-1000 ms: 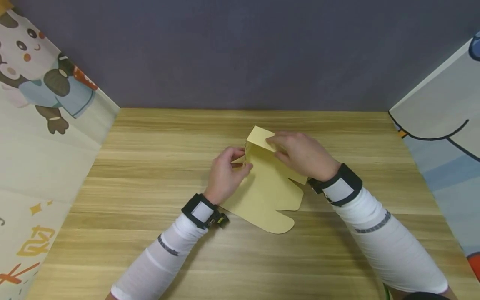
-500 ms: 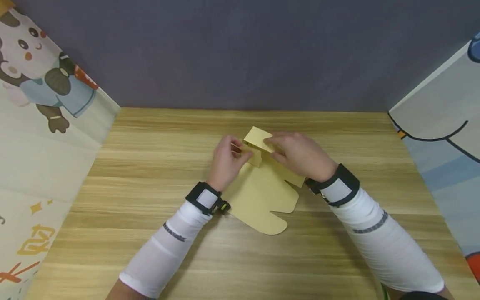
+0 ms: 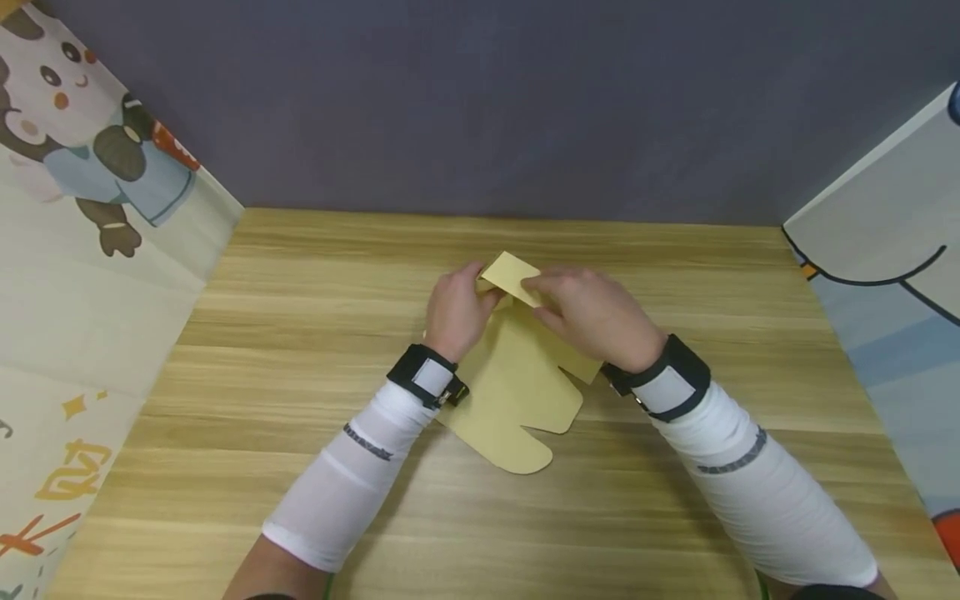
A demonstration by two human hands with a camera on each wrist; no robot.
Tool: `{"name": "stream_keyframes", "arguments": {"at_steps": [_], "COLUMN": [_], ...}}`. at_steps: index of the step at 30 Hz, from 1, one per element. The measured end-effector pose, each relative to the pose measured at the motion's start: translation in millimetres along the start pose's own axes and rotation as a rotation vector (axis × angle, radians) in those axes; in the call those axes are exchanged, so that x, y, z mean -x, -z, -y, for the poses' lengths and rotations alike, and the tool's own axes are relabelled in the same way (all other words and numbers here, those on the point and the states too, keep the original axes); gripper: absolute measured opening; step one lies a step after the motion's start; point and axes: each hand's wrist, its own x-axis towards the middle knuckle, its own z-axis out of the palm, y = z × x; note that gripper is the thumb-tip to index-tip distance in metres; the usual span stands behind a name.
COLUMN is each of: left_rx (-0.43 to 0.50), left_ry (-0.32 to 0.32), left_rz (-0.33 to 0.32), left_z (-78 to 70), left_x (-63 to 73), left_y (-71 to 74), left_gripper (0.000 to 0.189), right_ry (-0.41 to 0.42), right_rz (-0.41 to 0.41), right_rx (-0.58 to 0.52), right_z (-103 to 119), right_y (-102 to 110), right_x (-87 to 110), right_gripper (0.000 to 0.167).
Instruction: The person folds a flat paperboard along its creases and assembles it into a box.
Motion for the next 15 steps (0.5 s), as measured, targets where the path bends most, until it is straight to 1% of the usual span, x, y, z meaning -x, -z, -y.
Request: {"name": "stream_keyframes", "arguments": {"at_steps": [5,15], "left_rx": [-0.052,-0.079], "left_ry": [-0.007,0.031], "left_rz": [-0.025,-0.044], "left_z": [-2.2,-2.9], "left_x": [-4.8,-7.4], "left_y": [-1.1,-3.9], "left_gripper": [0.033,0.022], "right_ry": [-0.012,-0.026], "right_rz": [-0.001,0.004], "right_rx": [0.001,0.030], "right_z": [3.0,4.0], "right_y": [1.0,-1.1], "right_x": [-0.4,-1.3], "right_gripper": [0.038,0.038]}}
